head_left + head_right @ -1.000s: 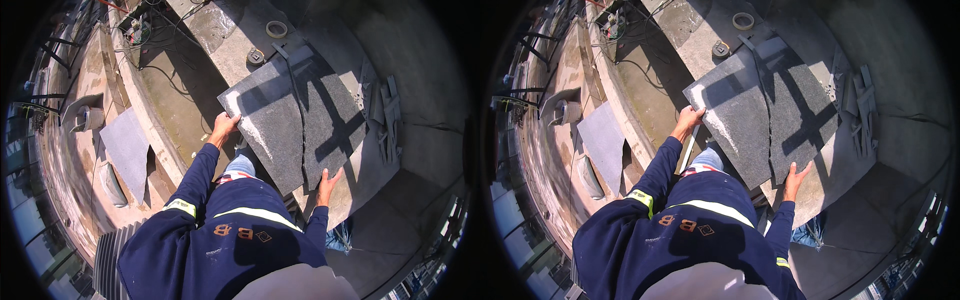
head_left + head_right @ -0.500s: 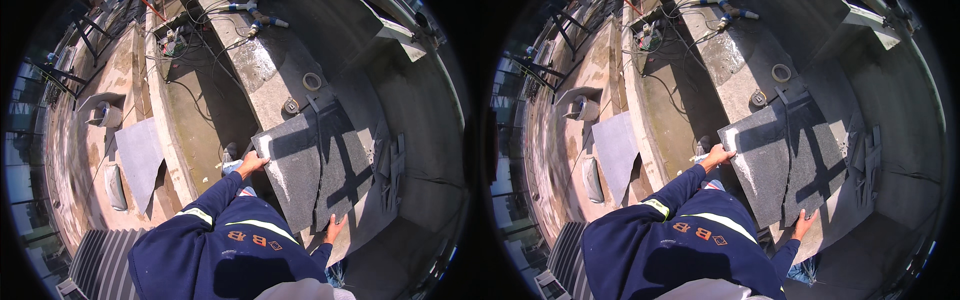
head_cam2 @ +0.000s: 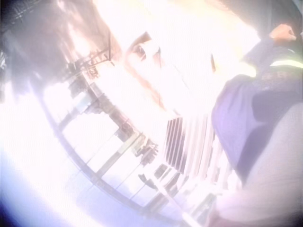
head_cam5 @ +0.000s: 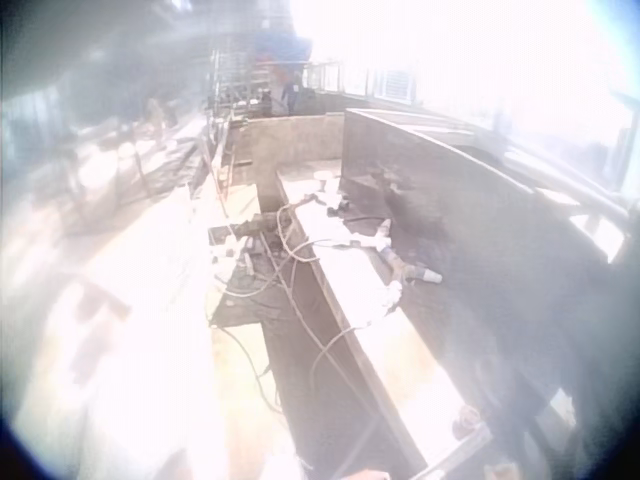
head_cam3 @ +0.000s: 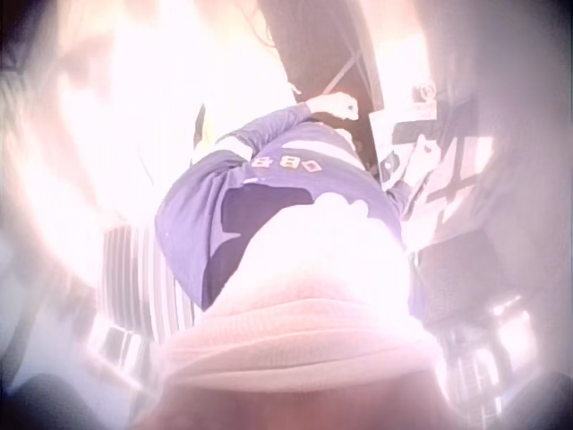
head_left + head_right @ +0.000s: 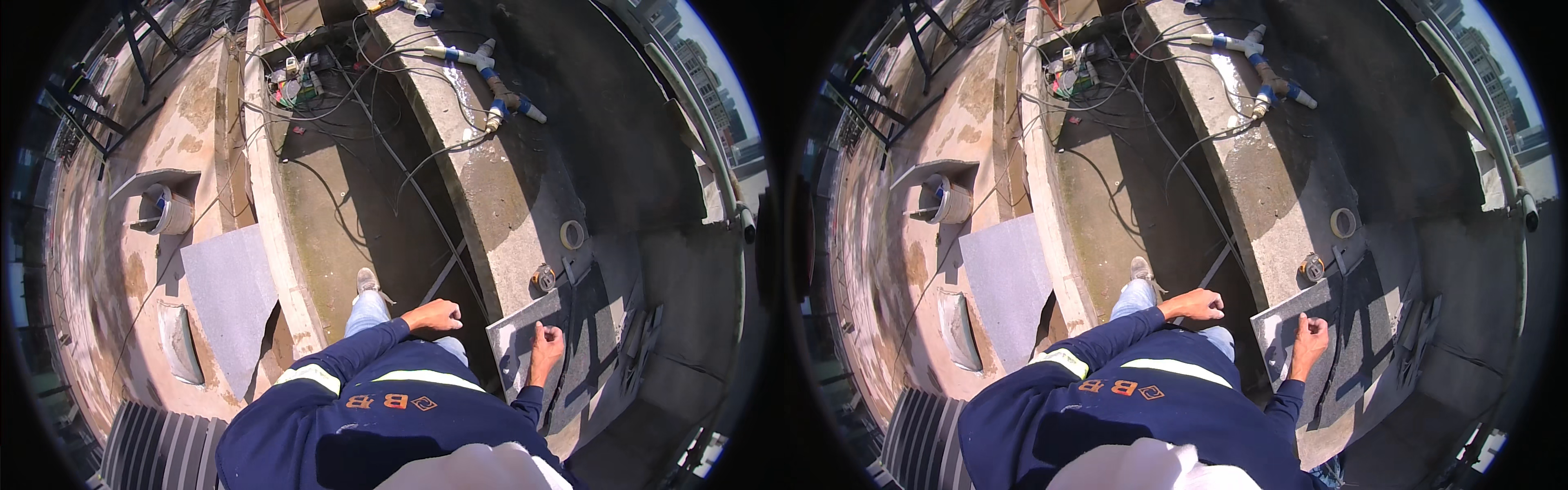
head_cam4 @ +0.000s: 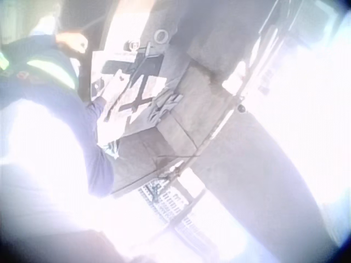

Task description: The person uses an angle grinder to cut a dark rectangular tile on a rooftop work surface. They measure and mark the tile, then cut along the marked line, handling the tile and grinder with both hands. The person also moves a large white bag and repositions the tile during the process.

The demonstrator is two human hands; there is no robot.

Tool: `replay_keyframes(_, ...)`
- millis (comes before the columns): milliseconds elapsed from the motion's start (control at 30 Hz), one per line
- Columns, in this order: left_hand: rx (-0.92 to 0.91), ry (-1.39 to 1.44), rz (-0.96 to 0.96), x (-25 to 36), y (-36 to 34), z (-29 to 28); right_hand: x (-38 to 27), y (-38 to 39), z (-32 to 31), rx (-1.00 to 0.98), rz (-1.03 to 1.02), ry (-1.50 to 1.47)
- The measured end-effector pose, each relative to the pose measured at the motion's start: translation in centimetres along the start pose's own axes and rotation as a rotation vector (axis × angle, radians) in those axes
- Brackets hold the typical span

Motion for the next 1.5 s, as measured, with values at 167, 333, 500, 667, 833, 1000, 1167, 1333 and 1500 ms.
replay_keyframes(167, 0.323, 0.220, -0.271, -5.5, 11.5, -23.7, -26.1, 1.5, 18.5, -0.464, -0.108, -0.219)
replay_keyframes(333, 1.035, 0.256, -0.371, -16.1, 26.2, -45.1, -48.5, -1.4, 34.1, -0.710, -0.390, -0.276)
replay_keyframes(500, 1.459, 0.641, -0.454, -23.5, 38.6, -50.5, -66.3, -6.2, 51.0, -1.053, -0.303, -0.534)
replay_keyframes(667, 1.558, 0.970, -0.685, -29.0, 44.8, -43.9, -82.9, -17.0, 70.3, -1.099, -0.244, -0.699)
replay_keyframes(833, 1.076, 1.195, -0.892, -25.4, 39.2, -39.9, -95.1, -36.1, 85.3, -0.598, -0.211, -0.520)
replay_keyframes(1000, 1.068, 0.958, -0.721, -18.9, 36.1, -47.7, -103.4, -48.5, 91.7, -0.380, -0.134, -0.398)
replay_keyframes(1167, 0.965, 0.814, -0.771, -18.9, 35.1, -50.1, -106.1, -49.9, 94.8, -0.268, 0.149, -0.307)
replay_keyframes(1333, 1.214, 1.192, -1.015, -23.5, 37.6, -53.5, -111.8, -49.5, 93.8, -0.741, 0.210, -0.967)
replay_keyframes(1500, 1.292, 0.838, -0.651, -22.5, 32.6, -74.4, -106.4, -37.9, 82.5, -0.990, 0.161, -1.058)
Point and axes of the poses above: each hand's wrist, its own y-axis away from the middle knuckle, its own z-axis out of the palm, x = y × z, the point moved 10 cm from there along -y, towards the middle knuckle, and after that the axes turned 12 degrees about y, right-handed, at the moved point
